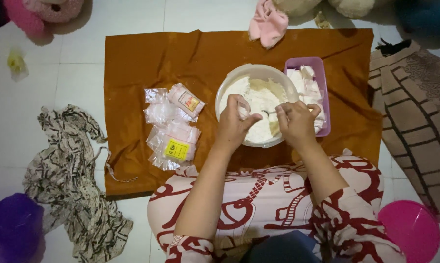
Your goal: Packaging small food blocks into plastic bags and adding a spoonful of white powder to each.
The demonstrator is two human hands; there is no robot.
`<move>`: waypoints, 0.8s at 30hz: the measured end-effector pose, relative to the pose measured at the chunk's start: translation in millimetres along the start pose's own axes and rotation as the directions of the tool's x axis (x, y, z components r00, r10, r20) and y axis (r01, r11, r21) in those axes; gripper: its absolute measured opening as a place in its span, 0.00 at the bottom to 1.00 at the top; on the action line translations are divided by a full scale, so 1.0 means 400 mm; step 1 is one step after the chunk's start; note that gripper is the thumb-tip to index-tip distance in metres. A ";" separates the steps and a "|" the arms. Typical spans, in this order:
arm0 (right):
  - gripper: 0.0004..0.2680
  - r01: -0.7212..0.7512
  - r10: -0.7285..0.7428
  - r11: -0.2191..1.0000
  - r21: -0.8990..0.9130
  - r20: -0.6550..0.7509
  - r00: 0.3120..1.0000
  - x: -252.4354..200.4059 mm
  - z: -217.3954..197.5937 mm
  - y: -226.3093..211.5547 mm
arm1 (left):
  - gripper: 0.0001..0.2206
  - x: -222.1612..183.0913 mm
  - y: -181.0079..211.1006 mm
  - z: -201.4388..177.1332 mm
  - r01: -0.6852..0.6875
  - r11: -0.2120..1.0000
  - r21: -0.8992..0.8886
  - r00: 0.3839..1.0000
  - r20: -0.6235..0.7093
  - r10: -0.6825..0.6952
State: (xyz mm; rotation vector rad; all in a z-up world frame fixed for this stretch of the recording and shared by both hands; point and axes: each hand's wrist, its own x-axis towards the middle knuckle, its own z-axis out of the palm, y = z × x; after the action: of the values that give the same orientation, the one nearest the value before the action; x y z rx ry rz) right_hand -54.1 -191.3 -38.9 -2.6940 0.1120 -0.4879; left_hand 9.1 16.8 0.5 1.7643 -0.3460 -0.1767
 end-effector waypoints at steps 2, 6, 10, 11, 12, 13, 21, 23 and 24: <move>0.09 0.006 -0.006 1.000 -0.016 0.009 1.000 0.003 0.002 0.001 | 0.29 -0.008 0.045 -0.012 0.049 0.999 0.014 0.998 0.024 -0.050; 0.09 0.009 -0.009 1.000 -0.006 -0.004 1.000 -0.006 0.014 0.016 | 0.33 -0.001 0.035 -0.008 0.125 0.992 0.019 0.989 0.083 -0.126; 0.08 0.012 -0.012 0.999 0.033 -0.022 1.000 -0.010 0.012 0.013 | 0.34 0.008 0.006 -0.011 0.133 0.991 0.000 0.986 0.105 -0.132; 0.08 0.008 -0.008 0.999 0.042 -0.013 1.000 -0.010 0.013 0.014 | 0.34 0.009 0.005 -0.011 0.122 0.992 0.009 0.987 0.109 -0.122; 0.09 0.004 -0.004 0.999 0.050 -0.004 1.000 -0.011 0.013 0.015 | 0.33 0.011 0.004 -0.012 0.111 0.994 0.017 0.987 0.113 -0.112; 0.09 0.002 -0.002 0.999 0.053 -0.003 1.000 -0.010 0.011 0.012 | 0.33 0.008 0.008 -0.012 0.113 0.993 0.020 0.987 0.114 -0.114; 0.08 -0.002 0.004 0.995 0.099 -0.012 1.000 -0.013 0.022 0.021 | 0.25 0.017 -0.058 -0.015 0.003 0.929 -0.369 0.995 -0.088 -0.039; 0.07 0.005 -0.004 0.995 0.097 -0.013 1.000 -0.013 0.019 0.021 | 0.28 0.017 -0.073 -0.016 -0.008 0.922 -0.387 0.996 -0.090 -0.029; 0.07 0.015 -0.014 0.995 0.096 -0.013 1.000 -0.012 0.018 0.020 | 0.31 0.017 -0.081 -0.018 -0.020 0.914 -0.406 0.995 -0.093 -0.019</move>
State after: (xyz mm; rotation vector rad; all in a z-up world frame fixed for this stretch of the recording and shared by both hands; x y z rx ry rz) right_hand -56.3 -195.4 -49.9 -2.6003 0.0708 -0.5007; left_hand 22.1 27.4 -29.0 1.3533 -0.2208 -0.1509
